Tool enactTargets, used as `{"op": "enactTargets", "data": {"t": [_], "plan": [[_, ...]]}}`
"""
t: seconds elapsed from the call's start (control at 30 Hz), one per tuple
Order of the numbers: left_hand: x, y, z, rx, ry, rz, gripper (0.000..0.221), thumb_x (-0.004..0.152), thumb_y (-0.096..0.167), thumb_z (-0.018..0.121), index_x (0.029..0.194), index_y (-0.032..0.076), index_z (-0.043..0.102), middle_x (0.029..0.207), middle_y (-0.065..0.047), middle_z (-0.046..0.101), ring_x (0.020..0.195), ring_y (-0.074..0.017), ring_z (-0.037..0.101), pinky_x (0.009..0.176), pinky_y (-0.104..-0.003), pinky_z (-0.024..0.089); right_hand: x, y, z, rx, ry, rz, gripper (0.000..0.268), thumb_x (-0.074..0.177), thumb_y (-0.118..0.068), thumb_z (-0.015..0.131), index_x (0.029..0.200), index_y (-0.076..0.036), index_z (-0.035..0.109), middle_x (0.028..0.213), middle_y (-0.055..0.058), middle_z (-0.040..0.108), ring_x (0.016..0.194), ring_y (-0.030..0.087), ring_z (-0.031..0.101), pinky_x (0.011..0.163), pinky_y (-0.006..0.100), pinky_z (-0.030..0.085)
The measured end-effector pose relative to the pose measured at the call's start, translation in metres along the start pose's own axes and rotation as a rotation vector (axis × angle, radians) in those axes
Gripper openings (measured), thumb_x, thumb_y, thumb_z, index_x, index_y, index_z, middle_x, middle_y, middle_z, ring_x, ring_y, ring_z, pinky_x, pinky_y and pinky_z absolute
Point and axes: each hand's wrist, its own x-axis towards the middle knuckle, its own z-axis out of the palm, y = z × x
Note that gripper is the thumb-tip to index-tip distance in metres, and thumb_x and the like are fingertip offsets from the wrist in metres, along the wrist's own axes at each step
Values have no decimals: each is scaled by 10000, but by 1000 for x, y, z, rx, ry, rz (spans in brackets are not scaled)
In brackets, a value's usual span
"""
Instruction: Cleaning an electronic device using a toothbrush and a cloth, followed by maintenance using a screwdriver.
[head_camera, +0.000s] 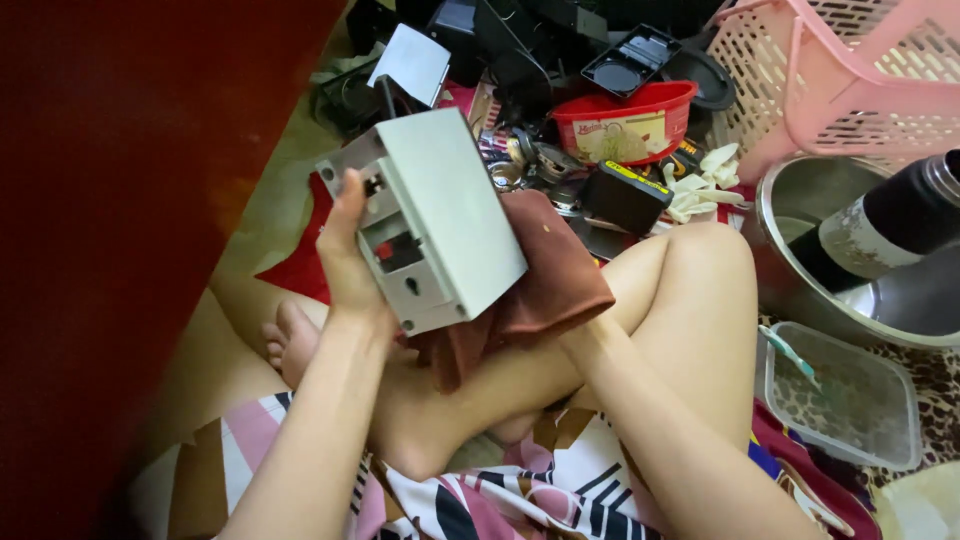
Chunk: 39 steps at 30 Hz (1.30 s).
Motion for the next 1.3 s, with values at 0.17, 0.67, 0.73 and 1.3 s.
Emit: {"op": "enactTargets", "data": {"t": [0.17, 0.67, 0.73, 1.3], "plan": [[-33, 5, 24, 106, 213, -4, 677, 588, 505, 636, 1122, 93, 579, 1107, -109, 613, 1030, -221, 576, 932, -334, 452, -5, 19, -3, -8, -2, -57, 347, 762, -358, 601, 948, -66, 621, 892, 39, 625, 906, 51, 540, 809, 157, 393], [-33, 6, -14, 67, 78, -41, 480, 727, 534, 517, 878, 93, 632, 817, -41, 644, 741, -199, 610, 685, -306, 473, -125, -121, 67, -43, 17, -251, 273, 771, -337, 580, 836, -80, 648, 807, 51, 630, 833, 103, 557, 777, 219, 428], [-49, 4, 19, 117, 260, -20, 557, 666, 532, 551, 1047, 127, 575, 1027, -54, 589, 955, -195, 543, 844, -306, 410, -129, -124, 71, -45, 18, -275, 267, 772, -334, 577, 821, -82, 651, 795, 53, 631, 824, 110, 559, 773, 227, 433], [-66, -5, 30, 150, 482, 72, 974, 583, 616, 585, 1378, 145, 278, 1415, -141, 310, 1310, -255, 292, 1074, -345, 185, -142, -128, 70, -11, -26, -504, 242, 807, -308, 588, 818, -90, 692, 780, 61, 658, 768, 128, 594, 742, 278, 482]]}}
